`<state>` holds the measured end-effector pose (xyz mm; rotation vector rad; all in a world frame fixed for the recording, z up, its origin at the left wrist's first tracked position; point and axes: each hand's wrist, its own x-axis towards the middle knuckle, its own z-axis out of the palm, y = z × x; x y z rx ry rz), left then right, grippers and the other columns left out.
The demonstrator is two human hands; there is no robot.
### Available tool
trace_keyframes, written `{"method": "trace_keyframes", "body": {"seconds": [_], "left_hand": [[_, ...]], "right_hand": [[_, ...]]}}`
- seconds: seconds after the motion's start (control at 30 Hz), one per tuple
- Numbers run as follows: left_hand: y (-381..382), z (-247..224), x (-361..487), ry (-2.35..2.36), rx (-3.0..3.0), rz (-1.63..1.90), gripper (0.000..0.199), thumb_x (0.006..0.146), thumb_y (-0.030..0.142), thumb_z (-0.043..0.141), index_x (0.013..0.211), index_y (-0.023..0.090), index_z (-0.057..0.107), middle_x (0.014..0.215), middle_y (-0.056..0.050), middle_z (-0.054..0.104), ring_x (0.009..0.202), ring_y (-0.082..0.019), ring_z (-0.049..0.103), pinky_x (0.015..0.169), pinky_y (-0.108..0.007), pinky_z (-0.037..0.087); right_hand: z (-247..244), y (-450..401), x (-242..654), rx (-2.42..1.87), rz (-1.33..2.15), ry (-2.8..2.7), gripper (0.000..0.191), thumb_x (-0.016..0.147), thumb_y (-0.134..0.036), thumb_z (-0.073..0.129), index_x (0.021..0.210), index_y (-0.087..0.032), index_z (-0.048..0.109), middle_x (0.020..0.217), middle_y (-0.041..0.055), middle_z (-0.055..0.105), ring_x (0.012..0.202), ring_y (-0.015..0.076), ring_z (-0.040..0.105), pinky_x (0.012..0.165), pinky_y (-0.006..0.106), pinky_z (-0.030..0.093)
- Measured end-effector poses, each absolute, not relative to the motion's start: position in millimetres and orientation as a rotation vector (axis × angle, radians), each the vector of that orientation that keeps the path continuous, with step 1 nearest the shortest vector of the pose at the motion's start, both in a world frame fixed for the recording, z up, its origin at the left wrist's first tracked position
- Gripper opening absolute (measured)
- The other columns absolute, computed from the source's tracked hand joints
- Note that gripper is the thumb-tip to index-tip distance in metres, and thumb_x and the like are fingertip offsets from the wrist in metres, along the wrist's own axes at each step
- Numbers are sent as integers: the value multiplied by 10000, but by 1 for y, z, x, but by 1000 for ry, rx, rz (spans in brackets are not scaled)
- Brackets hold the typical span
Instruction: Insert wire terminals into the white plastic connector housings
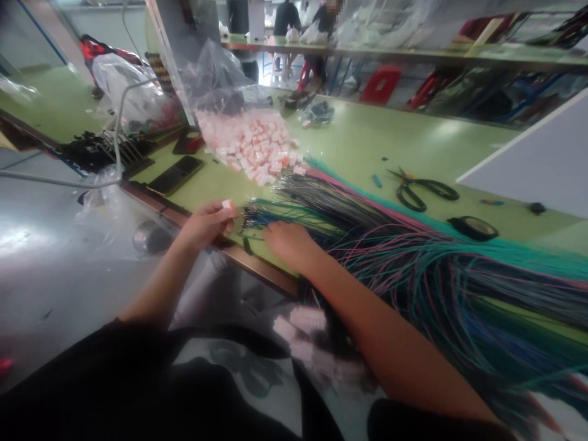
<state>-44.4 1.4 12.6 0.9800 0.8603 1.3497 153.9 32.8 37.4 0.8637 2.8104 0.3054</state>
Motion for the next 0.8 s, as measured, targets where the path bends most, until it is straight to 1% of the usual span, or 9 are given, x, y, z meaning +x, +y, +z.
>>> {"method": "trace_keyframes", "body": {"seconds": [0.2,0.27,0.33,0.4,0.5,0.57,0.67,0.73,0.8], "left_hand": [[-2,13,-46,887,952,1366,374,582,413,807,692,126,594,479,39,551,394,-43,485,391,-154,366],[-4,13,-45,896,954,1363,370,588,411,805,696,127,596,469,39,551,388,-44,481,385,-154,362],[-5,14,-44,894,958,1366,366,600,412,802,701,126,596,463,42,543,387,-44,478,382,-156,360],[-6,15,-42,877,955,1400,365,610,408,800,707,127,589,482,47,544,394,-42,482,385,-157,366],[-7,14,-40,852,918,1475,379,603,392,811,760,135,581,537,56,565,401,-37,492,383,-158,371],[-8,12,-37,834,885,1492,417,591,387,821,840,145,590,553,63,581,397,-39,501,378,-156,372],[-10,10,-31,781,878,1437,464,596,388,823,923,148,600,556,60,602,401,-49,525,386,-154,390],[-11,10,-26,733,890,1379,457,615,384,815,945,147,606,559,55,609,408,-55,539,396,-156,405],[-12,9,-21,686,900,1346,438,638,375,803,964,153,611,557,58,605,413,-56,545,404,-156,411]], "right_hand": [[43,32,150,881,198,2800,277,823,-63,451,1013,-119,644,974,125,682,907,237,622,625,294,355],[45,35,152,914,98,2821,279,785,-73,481,996,-121,657,972,125,683,905,233,616,640,290,368],[46,41,156,999,-32,2875,261,744,-81,496,928,-131,674,937,116,683,892,224,608,656,285,378],[46,46,161,1110,-218,2958,213,706,-88,502,821,-146,672,861,89,676,830,200,600,647,274,380],[44,50,166,1268,-640,3056,128,671,-117,518,718,-164,628,725,29,636,659,140,557,587,251,373],[43,48,167,1311,-992,3082,113,678,-159,530,745,-174,619,671,-3,609,587,114,529,567,240,383],[45,38,163,1296,-1417,3130,172,711,-236,554,860,-193,630,699,-13,627,609,115,559,590,243,425],[48,30,160,1334,-1474,3205,164,725,-259,564,858,-202,641,736,-4,657,637,120,576,602,246,434],[50,24,158,1416,-1368,3287,120,736,-255,558,795,-201,648,743,5,674,632,120,573,599,246,425]]}}
